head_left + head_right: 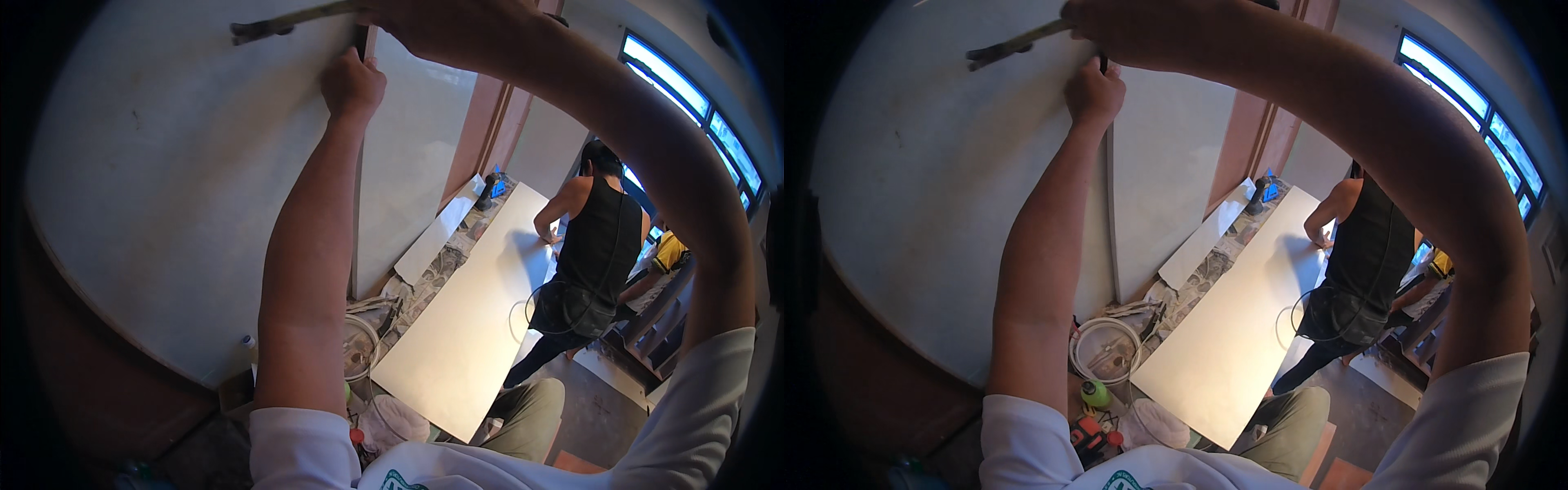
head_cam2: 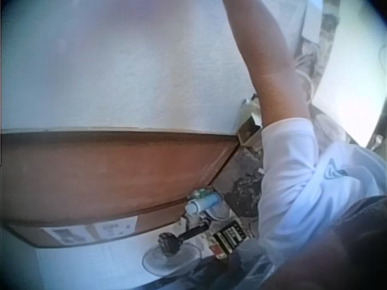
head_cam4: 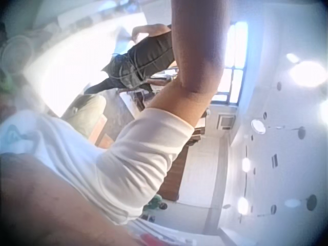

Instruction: The person installs a large white wall panel by positioning it against the wall and securing it with a hammer and a small wooden block. They repeatedly tap the panel's edge to ensure a tight fit while another person works nearby.

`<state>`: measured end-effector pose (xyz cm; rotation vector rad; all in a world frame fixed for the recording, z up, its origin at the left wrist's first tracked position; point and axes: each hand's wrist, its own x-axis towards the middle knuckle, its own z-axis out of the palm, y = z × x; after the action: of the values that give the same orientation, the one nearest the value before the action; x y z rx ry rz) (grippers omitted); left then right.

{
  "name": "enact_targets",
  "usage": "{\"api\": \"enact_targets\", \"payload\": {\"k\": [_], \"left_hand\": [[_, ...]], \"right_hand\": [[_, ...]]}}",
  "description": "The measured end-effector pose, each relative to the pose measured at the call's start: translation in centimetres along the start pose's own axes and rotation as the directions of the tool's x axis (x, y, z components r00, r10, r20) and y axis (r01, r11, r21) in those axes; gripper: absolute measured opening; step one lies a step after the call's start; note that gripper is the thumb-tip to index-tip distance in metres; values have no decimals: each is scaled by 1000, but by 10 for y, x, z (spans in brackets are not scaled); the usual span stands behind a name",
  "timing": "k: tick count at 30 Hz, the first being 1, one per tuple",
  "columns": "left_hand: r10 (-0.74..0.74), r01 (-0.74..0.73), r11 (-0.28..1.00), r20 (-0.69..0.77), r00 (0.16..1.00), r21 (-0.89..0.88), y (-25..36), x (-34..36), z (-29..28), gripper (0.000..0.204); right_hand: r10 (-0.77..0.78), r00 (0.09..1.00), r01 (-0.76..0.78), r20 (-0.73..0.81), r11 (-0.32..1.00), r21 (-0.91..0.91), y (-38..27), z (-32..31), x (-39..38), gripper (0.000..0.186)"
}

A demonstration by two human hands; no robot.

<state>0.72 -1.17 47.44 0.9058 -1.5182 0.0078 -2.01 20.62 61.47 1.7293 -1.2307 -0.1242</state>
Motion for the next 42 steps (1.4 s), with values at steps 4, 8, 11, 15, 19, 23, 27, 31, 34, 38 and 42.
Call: {"api": "enact_targets", "payload": {"k": [4,8,11,15,19,23,27,31,34,38,42], "left_hand": [[0,0,1000,-5,1000,-17,14,1,4,25],[-64,68,996,78,995,-54,17,-1,2,33],[-25,28,997,37,999,-78,24,-6,7,25],[-40,48,994,72,997,-103,35,-7,14,25],[-13,9,998,-56,998,-62,0,-2,-2,27],[-196,174,954,-68,978,-243,25,5,-12,30],[-139,114,949,-63,988,-295,44,28,-3,29],[-148,147,962,15,989,-228,49,60,-26,29],[-89,98,983,67,994,-158,66,75,-14,29],[-24,23,998,-16,1000,-61,51,85,-6,32],[-18,20,999,39,999,-44,63,80,-5,35]], "right_hand": [[21,997,-18,71,999,-37,18,-1,-5,25],[93,996,-93,17,996,11,7,-13,-6,24],[-9,1000,12,25,992,-127,28,11,-5,25],[23,999,-27,-23,987,-160,35,-10,-24,25],[196,980,-194,20,979,-63,21,-54,-61,26],[349,930,-356,-111,933,-45,48,-68,-107,28],[257,879,-284,-401,959,-9,98,-47,-144,29],[242,838,-291,-488,957,-24,99,-54,-143,28],[206,868,-265,-451,962,-71,114,-64,-147,26],[353,868,-357,-349,933,55,105,-64,-143,23],[474,862,-474,-177,879,44,110,-58,-128,22]]}}
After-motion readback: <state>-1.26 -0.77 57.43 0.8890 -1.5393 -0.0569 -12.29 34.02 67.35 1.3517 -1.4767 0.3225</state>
